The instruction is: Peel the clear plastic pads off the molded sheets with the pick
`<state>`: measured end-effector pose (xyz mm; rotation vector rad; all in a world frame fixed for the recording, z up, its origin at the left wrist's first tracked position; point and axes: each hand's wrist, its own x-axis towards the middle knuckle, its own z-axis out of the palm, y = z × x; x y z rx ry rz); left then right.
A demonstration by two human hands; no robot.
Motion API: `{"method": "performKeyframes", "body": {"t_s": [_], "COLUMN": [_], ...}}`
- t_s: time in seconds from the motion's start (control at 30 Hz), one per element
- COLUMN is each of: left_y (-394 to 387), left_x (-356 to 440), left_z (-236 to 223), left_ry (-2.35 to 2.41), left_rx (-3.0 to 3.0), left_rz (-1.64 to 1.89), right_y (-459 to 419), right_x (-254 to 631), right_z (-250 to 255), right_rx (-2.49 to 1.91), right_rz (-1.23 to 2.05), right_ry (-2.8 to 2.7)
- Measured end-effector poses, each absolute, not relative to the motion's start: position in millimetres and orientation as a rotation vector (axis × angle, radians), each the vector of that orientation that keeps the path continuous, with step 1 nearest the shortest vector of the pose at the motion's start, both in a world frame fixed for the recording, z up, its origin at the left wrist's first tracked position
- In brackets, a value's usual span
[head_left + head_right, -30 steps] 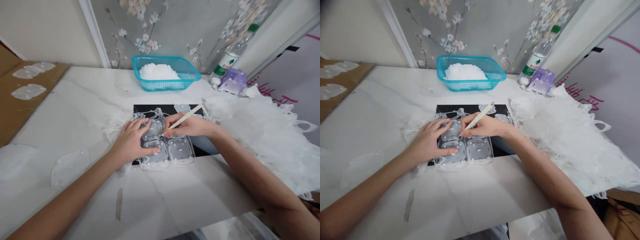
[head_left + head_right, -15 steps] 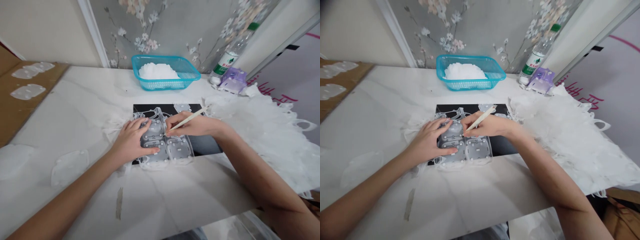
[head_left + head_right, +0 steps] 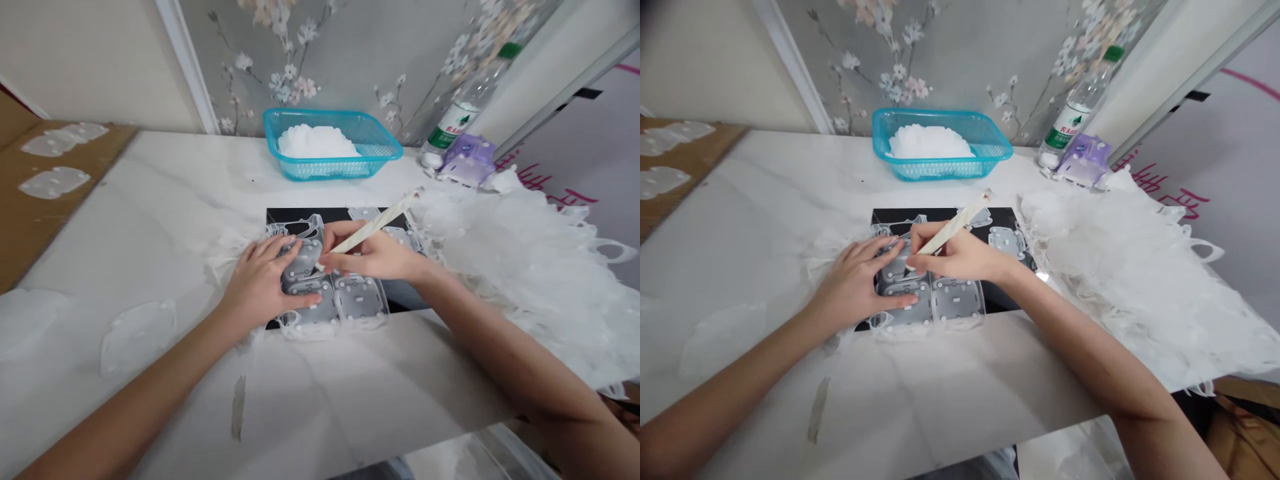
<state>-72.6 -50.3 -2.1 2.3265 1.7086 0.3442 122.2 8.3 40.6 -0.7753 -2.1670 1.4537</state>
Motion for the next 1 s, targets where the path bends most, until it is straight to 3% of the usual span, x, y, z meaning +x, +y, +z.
{"method": "performKeyframes", "body": {"t_s": [0.17,0.43,0.87,1.0], "left_y": [-56,-56,-57,-57], "left_x": [-68,-68,-67,-66], "left_z": [-3,-5,-5,-5], "left_ry": [1.811,1.789,1.82,1.828], "left_rx": [2.3,2.286,2.309,2.295], "left_rz": [0.391,0.418,0.417,0.418], "right_y": [-4,-3,-16,-15], "right_x": [106,108,100,102], "right_z": [26,22,25,29], "right_rx": [-0.754,-0.726,-0.644,-0.608], "right_rz": [1.23,1.224,0.821,0.847], "right_ry": [-2.215,-2.263,-2.528,-2.584]}}
